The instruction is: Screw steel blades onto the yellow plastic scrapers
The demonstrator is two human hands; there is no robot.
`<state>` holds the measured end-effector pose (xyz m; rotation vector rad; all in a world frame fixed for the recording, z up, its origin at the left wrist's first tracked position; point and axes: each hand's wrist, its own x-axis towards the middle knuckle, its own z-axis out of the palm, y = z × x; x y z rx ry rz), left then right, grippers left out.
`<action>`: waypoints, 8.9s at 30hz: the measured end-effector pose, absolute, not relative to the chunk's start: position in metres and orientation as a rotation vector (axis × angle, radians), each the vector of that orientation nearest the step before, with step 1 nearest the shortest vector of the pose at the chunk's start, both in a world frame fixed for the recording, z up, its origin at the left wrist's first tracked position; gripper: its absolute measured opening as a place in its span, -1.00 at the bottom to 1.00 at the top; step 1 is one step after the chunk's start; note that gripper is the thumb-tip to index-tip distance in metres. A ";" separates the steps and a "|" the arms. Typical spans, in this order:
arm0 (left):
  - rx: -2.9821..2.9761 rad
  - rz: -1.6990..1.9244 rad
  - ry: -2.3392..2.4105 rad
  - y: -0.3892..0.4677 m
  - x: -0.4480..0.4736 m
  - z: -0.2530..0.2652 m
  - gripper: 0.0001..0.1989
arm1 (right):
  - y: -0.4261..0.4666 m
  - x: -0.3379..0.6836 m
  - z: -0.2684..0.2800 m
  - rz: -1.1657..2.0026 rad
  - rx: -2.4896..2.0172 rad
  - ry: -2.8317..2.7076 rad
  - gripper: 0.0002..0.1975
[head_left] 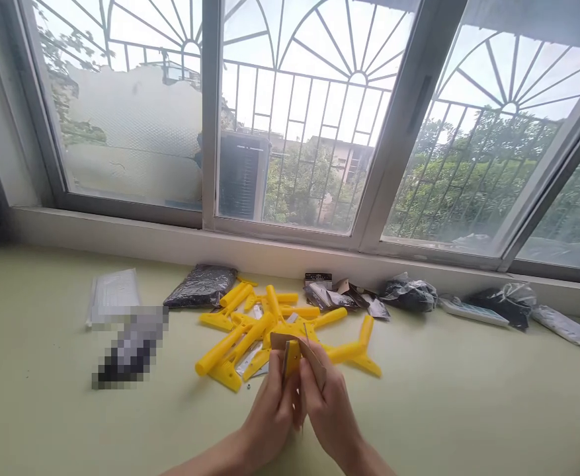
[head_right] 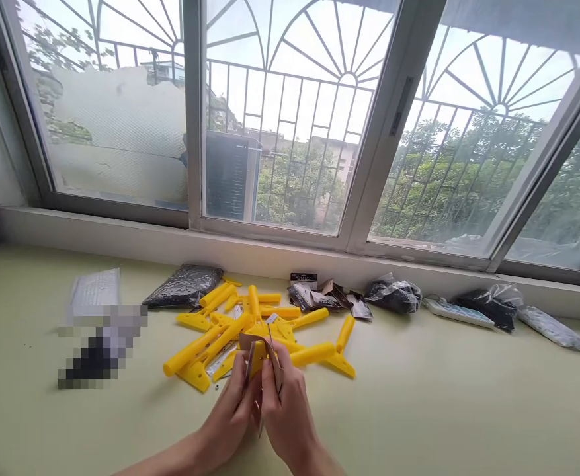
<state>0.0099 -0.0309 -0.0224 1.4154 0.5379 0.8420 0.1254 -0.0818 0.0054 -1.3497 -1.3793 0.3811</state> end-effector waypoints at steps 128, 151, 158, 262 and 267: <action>1.229 0.886 0.400 -0.001 0.005 -0.022 -0.64 | -0.089 0.164 -0.010 1.027 -1.349 -1.047 -0.52; 1.060 0.902 0.436 0.002 0.005 -0.019 -0.51 | -0.081 0.160 -0.008 1.175 -1.303 -1.128 -0.50; 0.998 0.893 0.424 0.005 0.007 -0.022 -0.41 | -0.080 0.161 -0.010 1.165 -1.304 -1.133 -0.52; 1.378 0.910 0.455 -0.006 -0.004 -0.014 -0.62 | -0.082 0.186 -0.004 1.084 -1.400 -1.057 -0.48; 1.360 0.868 0.455 -0.005 -0.002 -0.016 -0.39 | -0.078 0.180 -0.009 1.106 -1.423 -1.029 -0.43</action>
